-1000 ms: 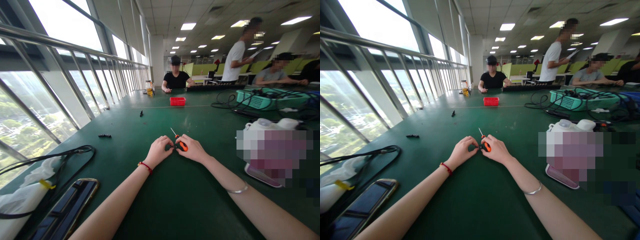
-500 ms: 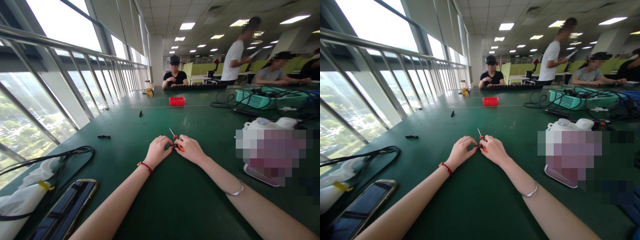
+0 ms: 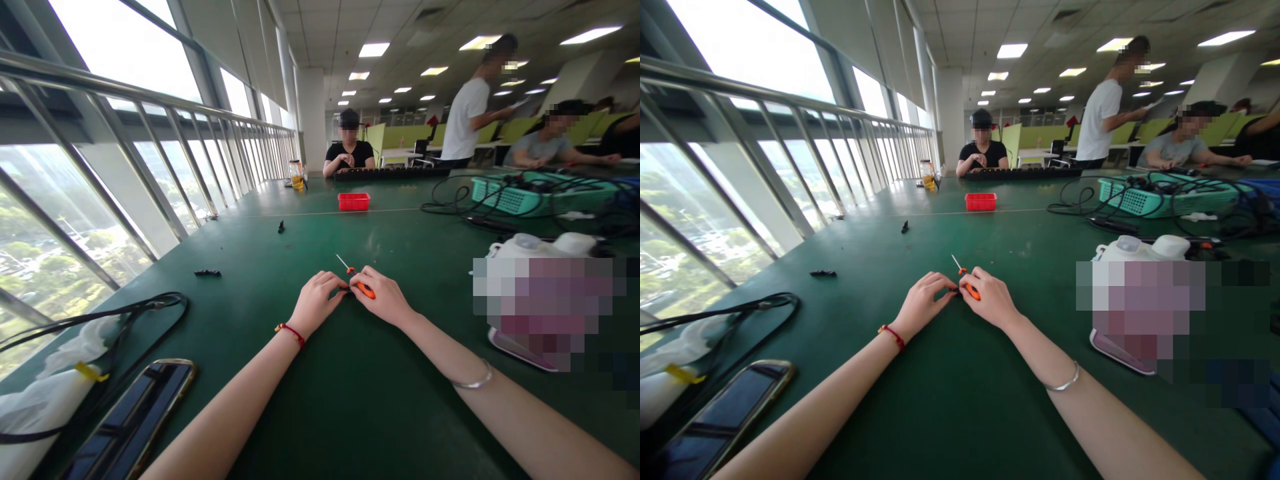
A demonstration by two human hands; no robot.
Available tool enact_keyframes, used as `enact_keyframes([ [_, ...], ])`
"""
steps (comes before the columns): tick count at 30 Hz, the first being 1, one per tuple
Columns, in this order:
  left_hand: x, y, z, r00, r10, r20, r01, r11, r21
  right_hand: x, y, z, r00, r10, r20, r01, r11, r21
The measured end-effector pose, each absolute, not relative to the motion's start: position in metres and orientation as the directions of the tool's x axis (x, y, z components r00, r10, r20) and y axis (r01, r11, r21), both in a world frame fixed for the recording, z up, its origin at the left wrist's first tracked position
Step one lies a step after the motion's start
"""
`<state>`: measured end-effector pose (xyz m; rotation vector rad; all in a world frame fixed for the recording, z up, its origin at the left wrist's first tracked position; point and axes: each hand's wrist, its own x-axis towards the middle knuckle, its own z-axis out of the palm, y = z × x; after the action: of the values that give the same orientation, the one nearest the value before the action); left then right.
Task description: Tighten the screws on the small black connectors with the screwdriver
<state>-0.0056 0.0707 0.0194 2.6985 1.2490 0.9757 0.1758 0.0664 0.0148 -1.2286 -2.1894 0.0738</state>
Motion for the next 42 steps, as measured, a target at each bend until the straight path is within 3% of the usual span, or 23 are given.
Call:
enact_keyframes([
  [15,-0.005,0.068,0.023,0.473,0.656,0.588,0.687,-0.693,0.22,0.179,0.074,0.013,-0.363,0.848,0.387,0.58,0.53,-0.618],
  [21,-0.004,0.067,0.022,0.45,0.669,0.591,0.647,-0.701,0.3,0.181,0.077,0.013,-0.402,0.837,0.371,0.442,0.532,-0.722],
  [26,-0.006,0.07,0.022,0.353,0.734,0.58,0.602,-0.653,0.46,0.186,0.083,0.008,-0.223,0.858,0.462,0.433,0.512,-0.742],
  [30,-0.008,0.075,0.019,0.382,0.794,0.473,0.578,-0.604,0.549,0.19,0.089,0.005,-0.038,0.88,0.473,0.454,0.437,-0.776],
  [34,-0.008,0.078,0.016,0.431,0.811,0.395,0.596,-0.585,0.55,0.19,0.09,0.004,-0.014,0.894,0.447,0.461,0.403,-0.791],
  [42,-0.007,0.077,0.017,0.464,0.805,0.37,0.652,-0.593,0.472,0.188,0.09,0.004,-0.043,0.901,0.431,0.498,0.393,-0.773],
])
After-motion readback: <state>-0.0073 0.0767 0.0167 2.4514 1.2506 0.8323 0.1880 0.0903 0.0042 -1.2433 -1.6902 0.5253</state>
